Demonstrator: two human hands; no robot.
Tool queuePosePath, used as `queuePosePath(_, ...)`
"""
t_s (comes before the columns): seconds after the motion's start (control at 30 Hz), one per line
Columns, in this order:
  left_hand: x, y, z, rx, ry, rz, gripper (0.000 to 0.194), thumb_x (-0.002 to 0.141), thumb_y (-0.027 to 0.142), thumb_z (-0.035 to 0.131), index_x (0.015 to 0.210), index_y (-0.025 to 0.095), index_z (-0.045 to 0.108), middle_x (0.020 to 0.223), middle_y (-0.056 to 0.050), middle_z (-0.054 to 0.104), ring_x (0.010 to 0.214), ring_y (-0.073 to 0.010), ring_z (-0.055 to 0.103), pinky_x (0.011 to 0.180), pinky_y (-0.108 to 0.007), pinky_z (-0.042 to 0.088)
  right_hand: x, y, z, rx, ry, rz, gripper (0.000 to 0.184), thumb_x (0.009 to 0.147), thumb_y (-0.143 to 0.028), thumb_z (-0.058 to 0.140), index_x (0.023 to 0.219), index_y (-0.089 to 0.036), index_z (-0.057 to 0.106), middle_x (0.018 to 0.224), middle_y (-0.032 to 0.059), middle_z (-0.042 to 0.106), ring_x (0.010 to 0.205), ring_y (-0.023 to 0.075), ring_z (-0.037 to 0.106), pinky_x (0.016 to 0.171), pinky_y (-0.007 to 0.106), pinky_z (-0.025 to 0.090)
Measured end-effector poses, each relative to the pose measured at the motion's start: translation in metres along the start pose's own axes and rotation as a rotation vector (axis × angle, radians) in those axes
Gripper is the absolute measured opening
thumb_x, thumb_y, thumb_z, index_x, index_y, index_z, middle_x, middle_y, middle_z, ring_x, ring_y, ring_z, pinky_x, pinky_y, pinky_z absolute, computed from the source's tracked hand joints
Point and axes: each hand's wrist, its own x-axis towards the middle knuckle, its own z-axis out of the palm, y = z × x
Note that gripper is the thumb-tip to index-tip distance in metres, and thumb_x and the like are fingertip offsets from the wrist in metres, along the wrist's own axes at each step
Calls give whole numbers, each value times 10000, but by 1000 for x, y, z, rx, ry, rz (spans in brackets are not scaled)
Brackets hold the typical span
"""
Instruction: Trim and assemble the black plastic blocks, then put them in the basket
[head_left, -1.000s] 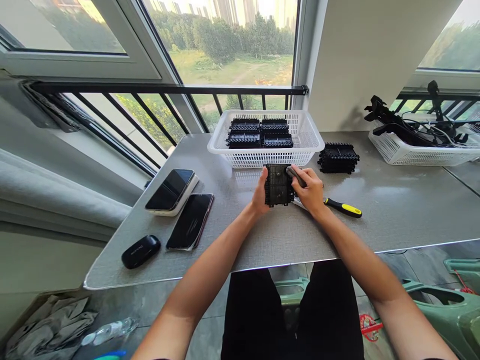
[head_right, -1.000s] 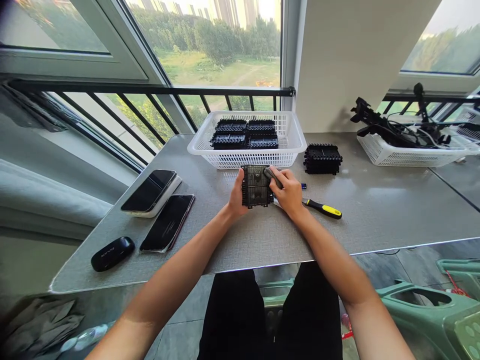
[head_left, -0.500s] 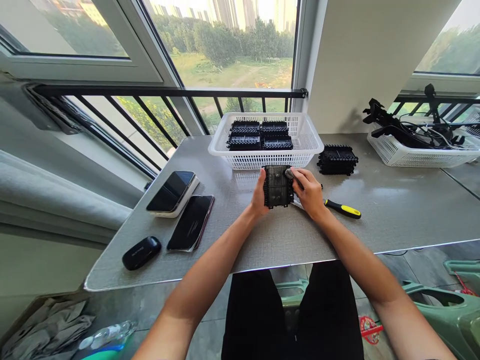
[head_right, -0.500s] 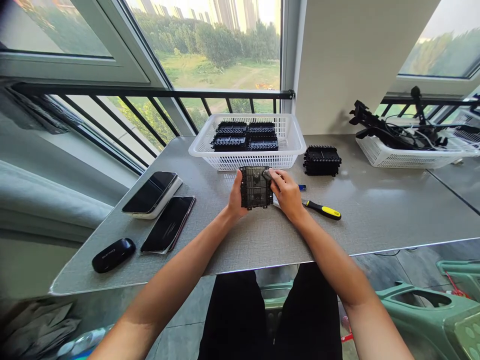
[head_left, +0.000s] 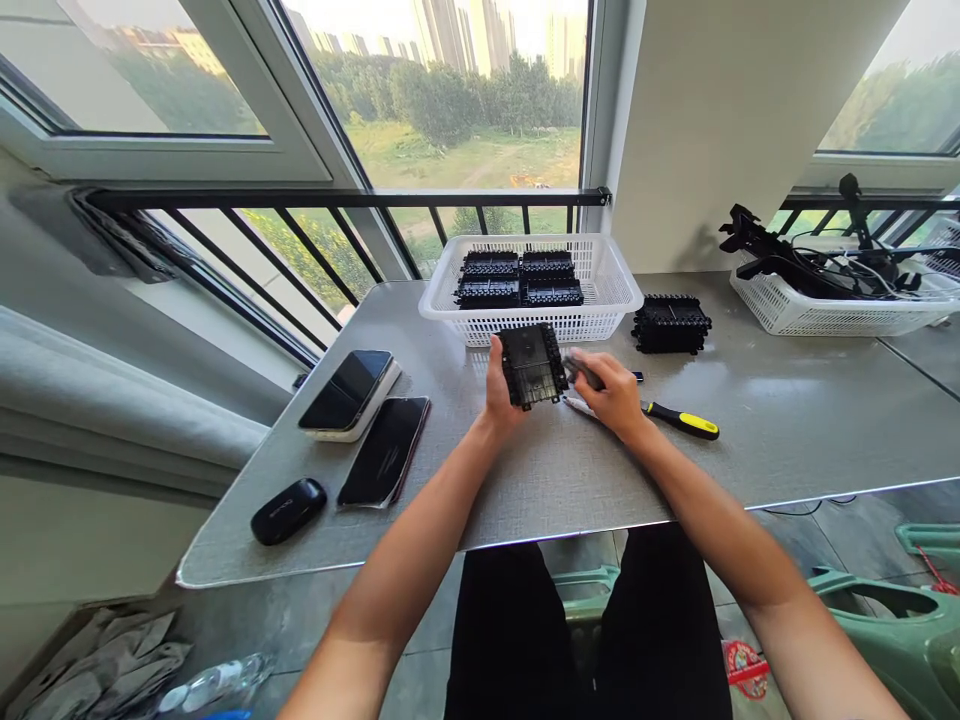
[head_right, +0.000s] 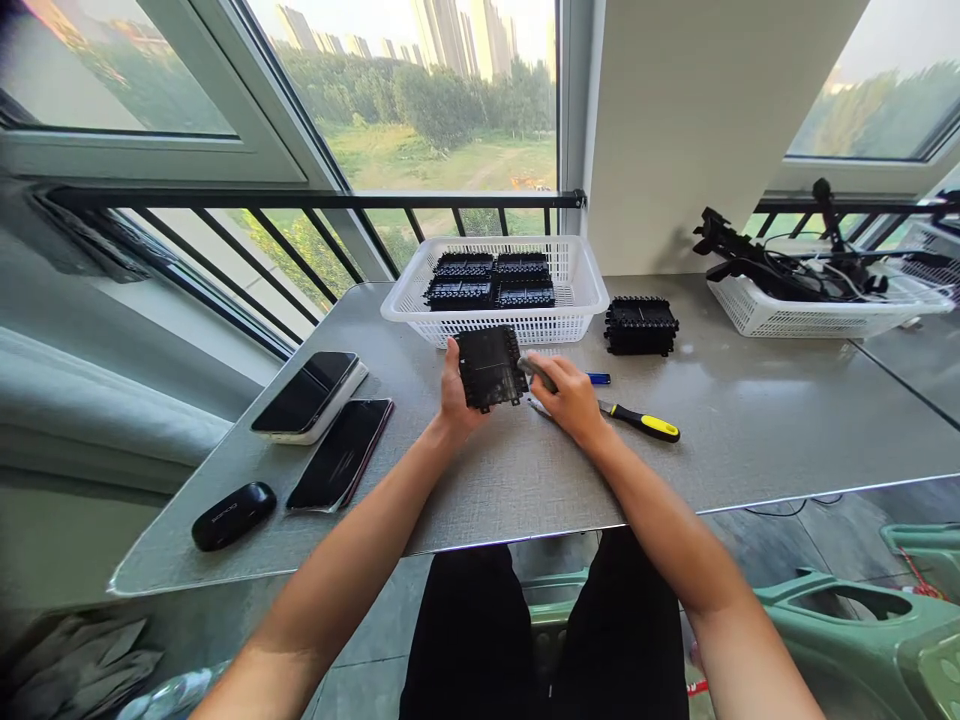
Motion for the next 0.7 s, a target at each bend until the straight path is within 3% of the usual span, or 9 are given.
queuePosePath(0.1,-5,-11,5,34,-86,-120,612,910,629,376,1146,137,654,980,-119,748,957,-268,704,838,-397,581,3,3,-4,-6,124,88,351,908,-212,519,1240,-261,625,1080,56,692,989,196,654,904,340,522)
queuePosePath(0.23,-8,-19,10,55,-156,-183,617,901,636,391,1203,154,631,1046,-122,738,1019,-273,688,897,-409,559,4,7,-6,-58,63,101,348,940,-226,484,1251,-261,636,1112,69,675,982,202,648,902,351,516)
queuePosePath(0.4,-6,-7,6,21,-97,-45,675,867,690,403,1182,143,642,1029,-121,740,992,-261,693,862,-384,567,0,1,-1,-106,-114,7,332,909,-192,514,1193,-258,671,999,56,669,854,175,638,807,301,517)
queuePosePath(0.53,-3,7,0,-8,32,93,585,889,652,410,1110,176,670,957,-68,752,878,-213,712,782,-318,579,-3,-5,2,-113,-226,-86,229,813,-181,581,983,-227,727,801,31,641,736,163,609,701,265,493)
queuePosePath(0.6,-3,7,0,-4,35,82,582,892,648,406,1108,175,668,957,-67,752,861,-209,712,777,-319,581,-4,-7,1,-121,-171,-70,186,773,-181,588,891,-221,727,745,26,624,711,166,602,687,268,490)
queuePosePath(0.7,-5,-1,4,25,-47,-18,636,885,667,394,1144,147,652,998,-102,745,920,-238,707,826,-364,578,-1,-5,-3,-94,23,17,241,811,-184,544,971,-228,719,840,43,651,783,176,624,747,287,512)
